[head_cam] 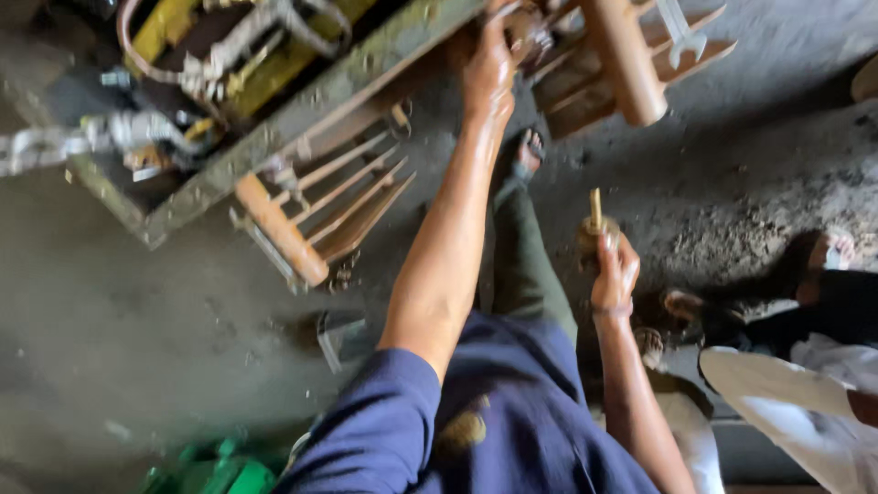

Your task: The person removes porcelain bushing insulators from an open transformer tank, unscrewing fittings by hand and lifting each bushing out. They carry the removed bushings away from the tank and set them down on the concrete floor in a group.

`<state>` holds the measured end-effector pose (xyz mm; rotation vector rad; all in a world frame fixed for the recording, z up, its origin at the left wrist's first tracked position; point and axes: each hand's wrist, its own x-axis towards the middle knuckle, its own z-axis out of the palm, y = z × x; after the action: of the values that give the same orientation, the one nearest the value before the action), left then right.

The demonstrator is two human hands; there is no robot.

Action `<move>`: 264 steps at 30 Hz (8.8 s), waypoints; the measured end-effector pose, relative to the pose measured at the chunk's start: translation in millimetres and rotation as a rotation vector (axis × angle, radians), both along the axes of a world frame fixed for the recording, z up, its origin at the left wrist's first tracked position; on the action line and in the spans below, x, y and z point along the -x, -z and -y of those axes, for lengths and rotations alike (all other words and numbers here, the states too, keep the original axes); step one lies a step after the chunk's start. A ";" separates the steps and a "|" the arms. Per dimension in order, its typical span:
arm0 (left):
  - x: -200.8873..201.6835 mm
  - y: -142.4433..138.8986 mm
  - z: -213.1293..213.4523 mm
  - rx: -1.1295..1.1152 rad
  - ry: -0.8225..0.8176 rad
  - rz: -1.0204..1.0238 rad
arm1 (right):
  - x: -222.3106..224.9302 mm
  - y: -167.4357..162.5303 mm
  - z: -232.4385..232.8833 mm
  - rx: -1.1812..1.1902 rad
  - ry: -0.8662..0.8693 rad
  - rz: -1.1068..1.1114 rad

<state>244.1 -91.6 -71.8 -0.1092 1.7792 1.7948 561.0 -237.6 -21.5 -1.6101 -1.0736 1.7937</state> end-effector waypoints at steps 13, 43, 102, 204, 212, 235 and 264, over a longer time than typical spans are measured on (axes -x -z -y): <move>-32.2 -206.3 160.3 0.356 0.767 -1.022 | 78.6 -113.6 -37.6 -0.127 -0.447 0.128; -21.6 -319.0 494.7 0.188 1.309 -1.060 | 82.3 -108.4 228.5 -0.042 -0.835 -0.646; -75.2 -248.0 479.9 -0.532 -0.411 0.677 | 108.1 -165.3 132.7 -0.149 -0.883 -0.577; -16.8 -210.3 753.4 -0.072 -0.546 -0.138 | 284.3 -184.8 353.3 -0.458 -1.719 0.152; -71.9 -12.9 854.8 -0.114 -0.896 0.179 | 347.1 -93.4 493.5 -0.091 -1.861 0.160; -16.1 476.0 967.3 0.876 -0.741 0.104 | 446.6 503.2 663.4 -0.687 -2.165 0.152; 91.5 22.6 854.5 0.087 -0.189 -0.065 | 172.9 -17.1 315.8 -0.321 -0.987 1.285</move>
<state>152.7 -946.1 -94.4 -0.2644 1.9501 1.8696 388.1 -553.5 -4.4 -2.1613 -2.9029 0.6134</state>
